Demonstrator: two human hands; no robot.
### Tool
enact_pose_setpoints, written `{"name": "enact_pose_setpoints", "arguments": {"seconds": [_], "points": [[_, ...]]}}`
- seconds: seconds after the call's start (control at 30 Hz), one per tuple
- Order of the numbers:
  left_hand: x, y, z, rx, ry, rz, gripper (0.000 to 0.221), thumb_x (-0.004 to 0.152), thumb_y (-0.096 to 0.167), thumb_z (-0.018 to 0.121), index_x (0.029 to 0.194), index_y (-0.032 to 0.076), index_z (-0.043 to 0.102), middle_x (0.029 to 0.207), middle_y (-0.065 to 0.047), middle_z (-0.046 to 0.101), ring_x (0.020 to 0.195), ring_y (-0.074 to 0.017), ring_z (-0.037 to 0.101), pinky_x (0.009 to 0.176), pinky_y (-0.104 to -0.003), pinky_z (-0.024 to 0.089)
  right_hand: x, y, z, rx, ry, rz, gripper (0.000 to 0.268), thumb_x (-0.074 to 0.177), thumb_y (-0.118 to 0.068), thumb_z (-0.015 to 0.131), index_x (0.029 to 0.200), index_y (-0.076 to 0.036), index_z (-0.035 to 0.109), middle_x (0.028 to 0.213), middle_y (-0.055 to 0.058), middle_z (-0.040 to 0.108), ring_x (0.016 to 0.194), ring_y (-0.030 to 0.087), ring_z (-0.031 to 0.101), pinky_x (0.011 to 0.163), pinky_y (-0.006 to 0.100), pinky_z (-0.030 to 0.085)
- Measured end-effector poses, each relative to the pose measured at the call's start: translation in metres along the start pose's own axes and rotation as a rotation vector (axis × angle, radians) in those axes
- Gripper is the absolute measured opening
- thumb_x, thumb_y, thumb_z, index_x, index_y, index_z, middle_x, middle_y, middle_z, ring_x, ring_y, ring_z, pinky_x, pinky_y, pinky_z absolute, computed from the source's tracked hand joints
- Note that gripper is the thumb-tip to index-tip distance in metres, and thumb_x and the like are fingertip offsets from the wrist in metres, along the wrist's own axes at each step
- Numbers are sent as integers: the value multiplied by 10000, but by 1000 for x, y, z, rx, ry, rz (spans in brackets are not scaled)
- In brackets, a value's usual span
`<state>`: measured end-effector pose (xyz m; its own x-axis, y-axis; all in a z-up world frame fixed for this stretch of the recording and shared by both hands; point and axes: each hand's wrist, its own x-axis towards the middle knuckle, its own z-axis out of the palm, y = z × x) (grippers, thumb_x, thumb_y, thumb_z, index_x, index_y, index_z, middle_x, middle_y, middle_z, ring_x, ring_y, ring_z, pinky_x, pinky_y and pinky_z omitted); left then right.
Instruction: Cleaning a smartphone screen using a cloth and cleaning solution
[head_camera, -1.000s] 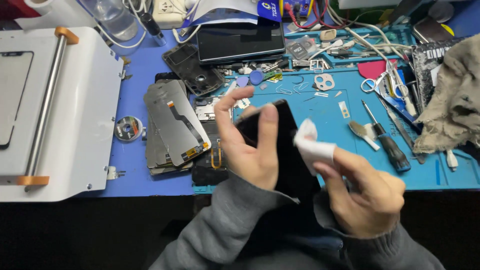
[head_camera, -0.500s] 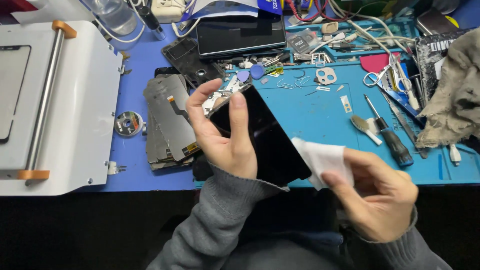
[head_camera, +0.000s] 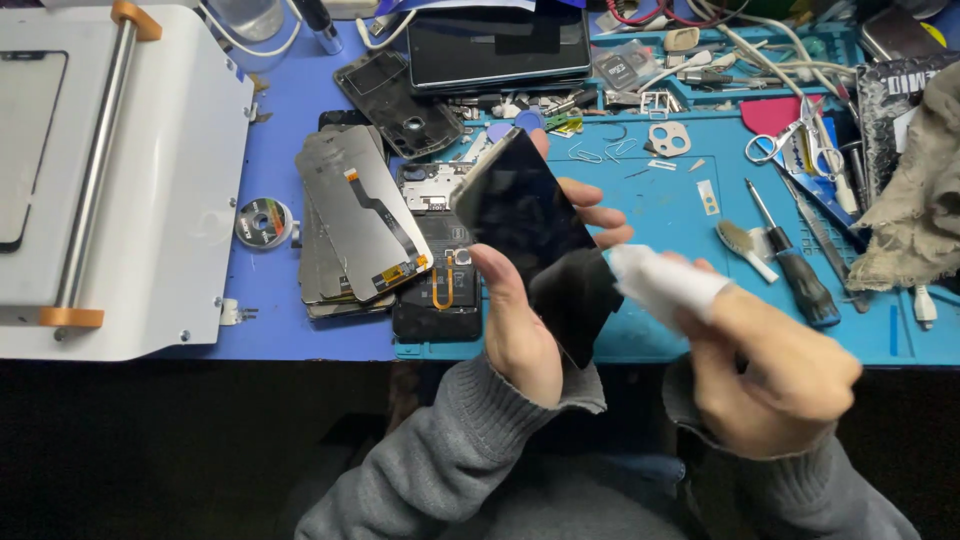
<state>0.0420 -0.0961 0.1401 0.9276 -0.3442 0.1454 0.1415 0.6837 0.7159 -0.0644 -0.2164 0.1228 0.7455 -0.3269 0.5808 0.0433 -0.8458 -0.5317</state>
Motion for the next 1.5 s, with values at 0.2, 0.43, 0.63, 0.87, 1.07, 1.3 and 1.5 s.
{"name": "enact_pose_setpoints", "arguments": {"seconds": [0.2, 0.43, 0.63, 0.87, 1.07, 1.3, 1.5], "points": [[-14, 3, 2, 95, -113, -60, 789, 1028, 698, 293, 1367, 18, 508, 1349, -100, 544, 1263, -301, 654, 1115, -464, 566, 25, -33, 17, 141, -230, -388, 344, 1070, 6, 408, 1326, 165, 573, 1390, 324, 616, 1328, 416, 646, 1188, 527, 508], [14, 12, -19, 3, -111, -1, 937, 946, 749, 419, 1634, 120, 319, 1747, -163, 335, 1483, -376, 521, 1117, -464, 558, 21, -54, 25, 233, -296, -404, 433, 1100, -77, 284, 1352, 168, 538, 1455, 362, 547, 1407, 462, 579, 1232, 554, 450], [-20, -7, 0, -228, -123, -171, 840, 1056, 577, 230, 1610, -56, 244, 1591, -343, 375, 1498, -413, 408, 1338, -495, 281, 61, -57, 31, 163, -185, -302, 390, 1126, -76, 398, 1420, 147, 525, 1521, 353, 504, 1469, 398, 519, 1295, 572, 378], [9, 11, -33, -342, -129, -42, 820, 1078, 552, 401, 1767, 218, 109, 1457, -216, 520, 1312, -349, 580, 1135, -554, 534, 17, -54, 31, 299, -398, -434, 500, 1114, -155, 227, 1375, 124, 549, 1463, 335, 565, 1420, 426, 576, 1247, 570, 384], [18, 21, -15, -458, -84, -12, 826, 1100, 536, 421, 1797, 251, 83, 1446, -205, 554, 1182, -269, 635, 1006, -460, 586, 28, -57, 29, 241, -273, -430, 498, 1120, -122, 218, 1371, 158, 546, 1471, 347, 547, 1434, 479, 552, 1254, 559, 397], [4, -2, -15, -622, -138, -140, 750, 1145, 569, 354, 1740, 132, 222, 1397, -241, 594, 1146, -342, 681, 1039, -489, 574, 53, -68, 26, 198, -309, -435, 450, 1121, -91, 269, 1341, 120, 600, 1473, 321, 555, 1426, 440, 560, 1231, 562, 407], [30, 42, -45, -438, -45, -5, 727, 1117, 554, 351, 1777, 334, 143, 1555, -242, 483, 1156, -281, 643, 1038, -596, 557, -9, -32, 4, 248, -380, -340, 290, 1020, 2, 423, 1210, 72, 630, 1287, 237, 680, 1239, 357, 702, 1162, 572, 516]]}}
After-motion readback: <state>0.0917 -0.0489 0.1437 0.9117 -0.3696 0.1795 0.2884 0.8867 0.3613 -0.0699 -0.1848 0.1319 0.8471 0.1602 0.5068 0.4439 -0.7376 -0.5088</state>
